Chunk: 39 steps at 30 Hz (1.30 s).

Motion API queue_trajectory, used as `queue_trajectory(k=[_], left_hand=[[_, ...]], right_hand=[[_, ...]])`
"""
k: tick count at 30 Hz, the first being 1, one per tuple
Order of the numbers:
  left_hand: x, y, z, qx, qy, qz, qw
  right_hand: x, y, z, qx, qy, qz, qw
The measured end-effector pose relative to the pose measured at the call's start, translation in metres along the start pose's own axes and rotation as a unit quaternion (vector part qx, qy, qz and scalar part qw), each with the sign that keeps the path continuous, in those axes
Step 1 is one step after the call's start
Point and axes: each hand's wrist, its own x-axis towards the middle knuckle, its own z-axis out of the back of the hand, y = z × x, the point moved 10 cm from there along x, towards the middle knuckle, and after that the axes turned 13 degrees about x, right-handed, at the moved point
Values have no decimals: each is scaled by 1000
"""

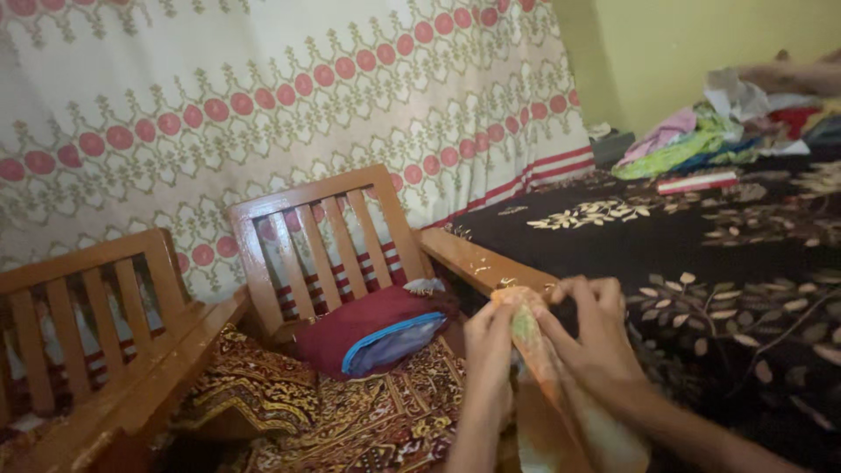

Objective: The person wipes a wooden chair with a cloth, focusing on the armrest and slatted seat. They briefly dip the cloth into a bowl of liquid on the floor before resuming wiping the chair's surface.

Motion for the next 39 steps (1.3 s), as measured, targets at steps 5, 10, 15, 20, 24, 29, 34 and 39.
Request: queue_trajectory(k=[5,10,15,20,24,29,34,39], left_hand=[[0,-26,-27,184,80,-24,979],[-13,-53,-38,328,71,-54,941],[-7,-61,-52,254,74,-88,960],[36,-41,-23,364,-14,-59,930],[51,-30,1,400,-76,-197,892],[64,13,19,383,-59,-149,910],[77,43,12,339,-78,-164,923],[80,72,11,280,-43,-127,950]], right_hand=[[-14,-47,-13,77,49,-156,984],[1,-78,-14,81,2,-171,982],[26,-91,-1,38,-26,-205,978],[46,-92,15,11,-90,-189,978],[48,-103,4,-27,-60,-170,983],[30,-88,-30,36,-47,-131,990],[17,-65,-51,41,-56,-101,992],[-19,-86,-64,14,-127,-13,992]])
